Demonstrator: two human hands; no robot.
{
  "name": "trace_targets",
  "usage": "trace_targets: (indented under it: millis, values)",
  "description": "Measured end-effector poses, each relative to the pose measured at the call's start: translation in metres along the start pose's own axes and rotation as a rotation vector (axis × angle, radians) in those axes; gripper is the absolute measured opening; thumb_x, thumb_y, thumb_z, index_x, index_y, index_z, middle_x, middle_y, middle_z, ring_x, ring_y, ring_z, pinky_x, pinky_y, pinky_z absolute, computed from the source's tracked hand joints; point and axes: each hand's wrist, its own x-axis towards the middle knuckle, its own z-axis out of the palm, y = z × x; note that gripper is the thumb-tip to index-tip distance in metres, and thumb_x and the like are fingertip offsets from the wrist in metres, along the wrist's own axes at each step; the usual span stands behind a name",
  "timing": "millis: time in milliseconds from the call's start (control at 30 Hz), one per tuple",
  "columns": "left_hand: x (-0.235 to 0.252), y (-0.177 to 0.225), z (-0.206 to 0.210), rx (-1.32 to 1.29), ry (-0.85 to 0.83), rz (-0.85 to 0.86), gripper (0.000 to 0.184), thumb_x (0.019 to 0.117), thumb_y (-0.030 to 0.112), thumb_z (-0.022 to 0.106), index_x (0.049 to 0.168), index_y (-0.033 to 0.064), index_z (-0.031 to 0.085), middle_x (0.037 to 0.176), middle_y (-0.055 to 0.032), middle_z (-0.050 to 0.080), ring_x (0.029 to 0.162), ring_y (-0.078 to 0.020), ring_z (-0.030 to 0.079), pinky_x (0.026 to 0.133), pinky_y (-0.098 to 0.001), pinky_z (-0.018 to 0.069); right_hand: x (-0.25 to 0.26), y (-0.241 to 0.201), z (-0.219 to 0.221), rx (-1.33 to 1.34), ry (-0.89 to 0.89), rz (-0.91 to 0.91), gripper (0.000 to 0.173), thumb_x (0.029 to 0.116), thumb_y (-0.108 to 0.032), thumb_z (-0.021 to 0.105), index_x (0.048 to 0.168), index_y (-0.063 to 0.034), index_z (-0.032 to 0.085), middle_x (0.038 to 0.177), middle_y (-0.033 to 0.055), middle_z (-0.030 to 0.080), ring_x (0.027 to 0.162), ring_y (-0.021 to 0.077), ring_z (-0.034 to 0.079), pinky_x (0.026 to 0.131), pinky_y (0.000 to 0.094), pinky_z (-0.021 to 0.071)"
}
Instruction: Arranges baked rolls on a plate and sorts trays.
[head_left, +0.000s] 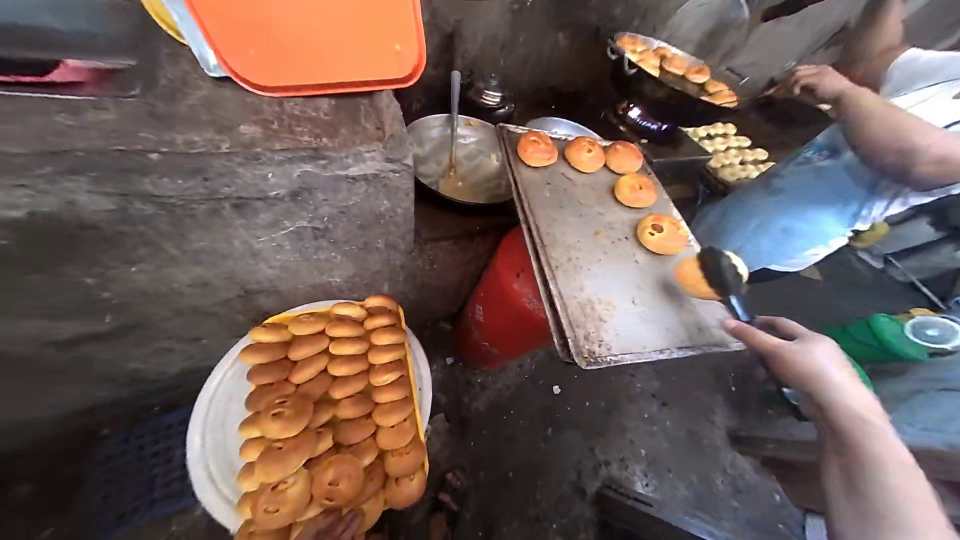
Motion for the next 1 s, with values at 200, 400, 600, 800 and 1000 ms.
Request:
trace_targets:
  millis: [200, 400, 600, 800, 1000]
  values:
    - [0.0, 0.002, 0.005, -0.116, 0.123, -0.006, 0.034, 0.1062, 0.014, 0.04, 0.135, -0.0038, 0.044, 0.13, -0.0256, 0.057, 0.111, -0.032, 0.063, 0.091, -0.0459, 0.0539, -0.058, -0.058, 0.008, -0.031, -0.178, -0.328, 0.051, 0.0966, -0.021, 0.07, 0.14, -0.0016, 0.053, 0.102, 0.0168, 0.063, 0.075, 0.0199, 0.057, 0.067, 0.0426, 0.0497]
    - [0.003, 0.01, -0.006, -0.197, 0.116, -0.025, 0.035, 0.1063, 0.016, 0.038, 0.135, -0.0035, 0.044, 0.125, -0.0248, 0.059, 0.105, -0.0309, 0.066, 0.087, -0.0443, 0.056, -0.077, -0.101, 0.061, -0.255, -0.048, -0.567, 0.044, 0.091, -0.029, 0.081, 0.126, -0.0049, 0.068, 0.099, 0.0272, 0.069, 0.083, 0.0468, 0.065, 0.072, 0.0713, 0.0466]
    - [0.004, 0.014, -0.011, -0.208, 0.1, -0.033, 0.033, 0.1065, 0.018, 0.039, 0.131, -0.0012, 0.047, 0.121, -0.0214, 0.062, 0.103, -0.0283, 0.067, 0.086, -0.0437, 0.0564, -0.068, -0.099, 0.046, -0.216, -0.045, -0.485, 0.057, 0.0861, -0.041, 0.083, 0.131, -0.0112, 0.066, 0.101, 0.022, 0.07, 0.087, 0.0407, 0.065, 0.074, 0.0686, 0.047]
    - [0.007, 0.017, -0.01, -0.215, 0.088, -0.049, 0.033, 0.1054, 0.015, 0.038, 0.132, -0.0027, 0.046, 0.123, -0.0233, 0.06, 0.105, -0.0308, 0.066, 0.087, -0.0452, 0.0563, -0.058, -0.07, 0.029, -0.342, -0.235, -0.451, 0.075, 0.0805, -0.033, 0.089, 0.144, -0.0111, 0.055, 0.112, 0.0248, 0.066, 0.095, 0.0431, 0.064, 0.079, 0.0702, 0.0475]
    - [0.003, 0.024, -0.012, -0.218, 0.073, -0.093, 0.034, 0.1066, 0.014, 0.038, 0.135, -0.0031, 0.045, 0.128, -0.0251, 0.06, 0.11, -0.0324, 0.066, 0.09, -0.046, 0.0555, -0.09, -0.088, 0.037, -0.12, -0.322, -0.476, 0.064, 0.0888, -0.018, 0.074, 0.144, 0.0027, 0.049, 0.112, 0.0233, 0.064, 0.09, 0.0259, 0.062, 0.08, 0.0499, 0.0511]
